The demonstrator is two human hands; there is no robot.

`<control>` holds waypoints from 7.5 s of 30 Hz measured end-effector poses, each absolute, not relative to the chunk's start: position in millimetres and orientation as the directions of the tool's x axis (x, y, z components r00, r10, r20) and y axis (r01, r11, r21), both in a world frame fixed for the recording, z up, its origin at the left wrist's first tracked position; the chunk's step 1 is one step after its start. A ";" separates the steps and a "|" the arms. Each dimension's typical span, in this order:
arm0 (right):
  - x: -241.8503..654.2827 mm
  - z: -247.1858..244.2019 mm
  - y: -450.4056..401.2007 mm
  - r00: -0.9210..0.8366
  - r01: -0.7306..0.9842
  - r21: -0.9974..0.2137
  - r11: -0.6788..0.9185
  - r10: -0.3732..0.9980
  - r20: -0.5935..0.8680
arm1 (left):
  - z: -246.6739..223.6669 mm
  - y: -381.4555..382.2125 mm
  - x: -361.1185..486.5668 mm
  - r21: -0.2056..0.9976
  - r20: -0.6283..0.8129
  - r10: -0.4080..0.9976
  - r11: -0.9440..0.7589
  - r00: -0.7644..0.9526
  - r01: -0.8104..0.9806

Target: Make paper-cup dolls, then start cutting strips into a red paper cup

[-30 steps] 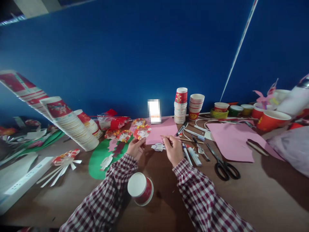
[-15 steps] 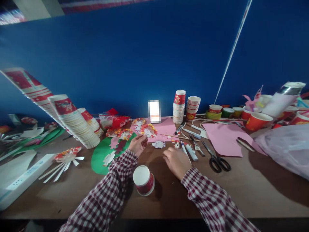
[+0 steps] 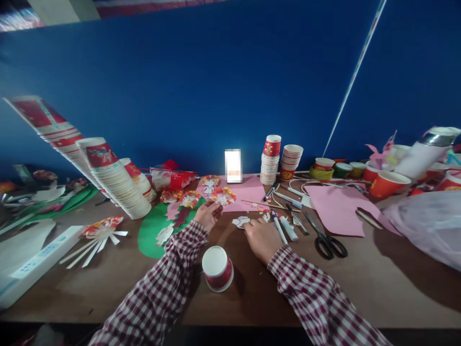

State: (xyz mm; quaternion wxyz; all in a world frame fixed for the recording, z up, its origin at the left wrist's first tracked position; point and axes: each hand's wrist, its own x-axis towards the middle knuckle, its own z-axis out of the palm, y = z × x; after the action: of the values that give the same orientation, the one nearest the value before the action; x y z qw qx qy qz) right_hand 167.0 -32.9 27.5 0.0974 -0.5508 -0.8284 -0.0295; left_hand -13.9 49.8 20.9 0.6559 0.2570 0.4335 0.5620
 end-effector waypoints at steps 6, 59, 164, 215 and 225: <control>190.8 40.0 -41.3 -0.286 0.935 -0.146 0.323 0.930 0.230 | 16.3 46.3 -9.7 0.916 -0.187 0.982 0.174 -0.002 -0.362; 174.1 50.1 3.9 -0.087 0.741 -0.569 0.357 0.891 0.447 | 16.5 46.9 -13.8 0.999 0.017 0.999 -0.019 0.048 0.030; 275.3 24.9 -53.5 0.055 0.945 -0.320 0.061 0.938 0.341 | 12.0 10.0 -16.3 0.318 0.356 0.506 -0.856 0.786 0.407; 187.7 20.2 -17.5 0.208 -0.002 -0.991 0.132 0.970 0.128 | 4.0 11.3 -16.1 0.321 0.401 0.518 -0.852 0.756 0.414; 186.8 15.7 -21.5 -0.021 0.454 -0.817 0.356 0.921 0.389 | 6.1 10.1 -17.2 0.303 0.385 0.524 -0.849 0.759 0.432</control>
State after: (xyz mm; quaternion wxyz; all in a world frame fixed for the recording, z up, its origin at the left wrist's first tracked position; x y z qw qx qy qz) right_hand 186.8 -21.5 15.7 0.4768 -0.5122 -0.6712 0.2447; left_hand -17.2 10.1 6.1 0.0983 0.9328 0.2564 0.2335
